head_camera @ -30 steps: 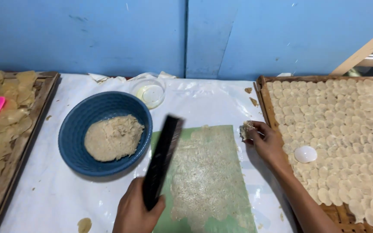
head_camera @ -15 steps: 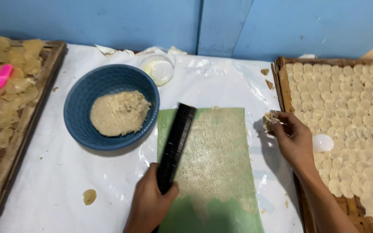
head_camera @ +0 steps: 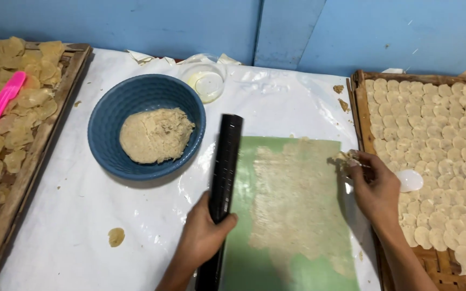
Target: The person is rolling out dough using a pipe to create thin sheets, likely for making crackers or snacks.
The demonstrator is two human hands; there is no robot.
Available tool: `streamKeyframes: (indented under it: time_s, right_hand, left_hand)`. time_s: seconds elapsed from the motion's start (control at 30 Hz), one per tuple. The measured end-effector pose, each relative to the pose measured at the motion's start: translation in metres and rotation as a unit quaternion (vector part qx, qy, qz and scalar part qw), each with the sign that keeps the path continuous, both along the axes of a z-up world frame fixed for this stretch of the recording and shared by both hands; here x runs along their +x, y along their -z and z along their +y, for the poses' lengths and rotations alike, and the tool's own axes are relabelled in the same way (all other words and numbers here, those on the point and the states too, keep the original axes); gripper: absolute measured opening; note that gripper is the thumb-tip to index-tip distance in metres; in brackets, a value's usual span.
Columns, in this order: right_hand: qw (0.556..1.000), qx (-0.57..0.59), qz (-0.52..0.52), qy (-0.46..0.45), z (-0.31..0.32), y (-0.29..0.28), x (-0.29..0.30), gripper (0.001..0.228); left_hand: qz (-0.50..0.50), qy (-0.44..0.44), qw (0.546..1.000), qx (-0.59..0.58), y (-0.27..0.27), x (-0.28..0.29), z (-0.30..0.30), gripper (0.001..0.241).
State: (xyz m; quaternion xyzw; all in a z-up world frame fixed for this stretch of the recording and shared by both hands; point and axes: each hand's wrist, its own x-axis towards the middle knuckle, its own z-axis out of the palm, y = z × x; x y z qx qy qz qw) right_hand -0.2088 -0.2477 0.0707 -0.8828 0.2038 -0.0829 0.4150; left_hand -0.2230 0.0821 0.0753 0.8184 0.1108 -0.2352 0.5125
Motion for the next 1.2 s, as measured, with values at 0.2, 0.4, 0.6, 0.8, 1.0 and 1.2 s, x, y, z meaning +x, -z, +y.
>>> streamKeyframes:
  time_s: [0.2, 0.4, 0.6, 0.8, 1.0, 1.2]
  right_hand:
    - [0.997, -0.033, 0.013, -0.069, 0.015, 0.002, -0.022, 0.028]
    - [0.976, 0.033, 0.041, -0.21, 0.067, 0.01, -0.028, 0.025]
    - [0.956, -0.008, -0.019, -0.292, 0.087, 0.006, -0.024, 0.027]
    - [0.934, -0.135, -0.07, -0.323, 0.091, 0.018, -0.032, 0.021]
    - [0.896, -0.206, -0.113, -0.378, 0.099, 0.017, -0.037, 0.019]
    - [0.913, -0.154, -0.083, -0.37, 0.098, 0.018, -0.034, 0.019]
  left_hand:
    - [-0.003, 0.046, 0.991, -0.125, 0.013, 0.001, -0.019, 0.038]
    - [0.022, -0.005, 0.984, -0.177, 0.017, -0.001, -0.012, 0.051]
    - [0.003, -0.003, 0.979, -0.206, 0.019, -0.002, -0.009, 0.052]
    - [0.014, 0.003, 0.982, -0.188, 0.017, -0.001, -0.009, 0.054]
    - [0.017, -0.003, 0.981, -0.192, 0.016, -0.001, -0.01, 0.052]
    - [0.018, 0.011, 0.985, -0.17, 0.013, -0.001, -0.01, 0.055]
